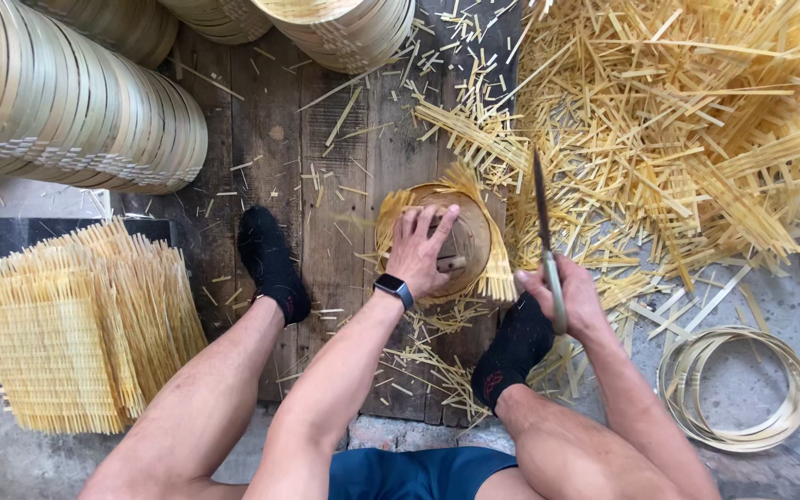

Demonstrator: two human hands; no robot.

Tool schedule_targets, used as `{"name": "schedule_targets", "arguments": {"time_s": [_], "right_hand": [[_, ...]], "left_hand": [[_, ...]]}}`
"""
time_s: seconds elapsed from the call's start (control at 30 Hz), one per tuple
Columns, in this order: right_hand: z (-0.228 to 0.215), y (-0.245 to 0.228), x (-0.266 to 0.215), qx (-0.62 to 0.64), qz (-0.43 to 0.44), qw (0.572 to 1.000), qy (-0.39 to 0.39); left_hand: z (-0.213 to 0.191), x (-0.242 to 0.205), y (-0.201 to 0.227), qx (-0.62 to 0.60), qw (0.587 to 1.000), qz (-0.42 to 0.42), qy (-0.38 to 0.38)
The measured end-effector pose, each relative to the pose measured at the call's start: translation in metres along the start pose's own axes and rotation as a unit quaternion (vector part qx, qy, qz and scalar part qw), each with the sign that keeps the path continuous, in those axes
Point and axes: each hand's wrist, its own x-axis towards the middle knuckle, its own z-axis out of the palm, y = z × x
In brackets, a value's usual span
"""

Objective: The person trims the excess bamboo strips from a steamer base using large shears and then fits a woven bamboo mat into a circular frame by hand.

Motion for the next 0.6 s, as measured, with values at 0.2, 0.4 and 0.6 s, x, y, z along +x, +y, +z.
{"name": "schedule_targets", "arguments": {"time_s": [0.2, 0.4, 0.6], "right_hand": [[-0.010, -0.013, -0.030, -0.124, -0.103, 0.982, 0.098], [0.018, -0.040, -0.047, 0.175, -0.414, 0.879, 0.156], [0.026, -0.035, -0.010, 0.028, 0.114, 0.990, -0.078]], "left_hand": [[0.029, -0.017, 0.010, -0.110, 0.984, -0.067, 0.122], [0.021, -0.017, 0.005, -0.078, 0.997, 0.010, 0.010], [0.012, -0.018, 0.012, -0.116, 0.992, 0.018, 0.044]]}}
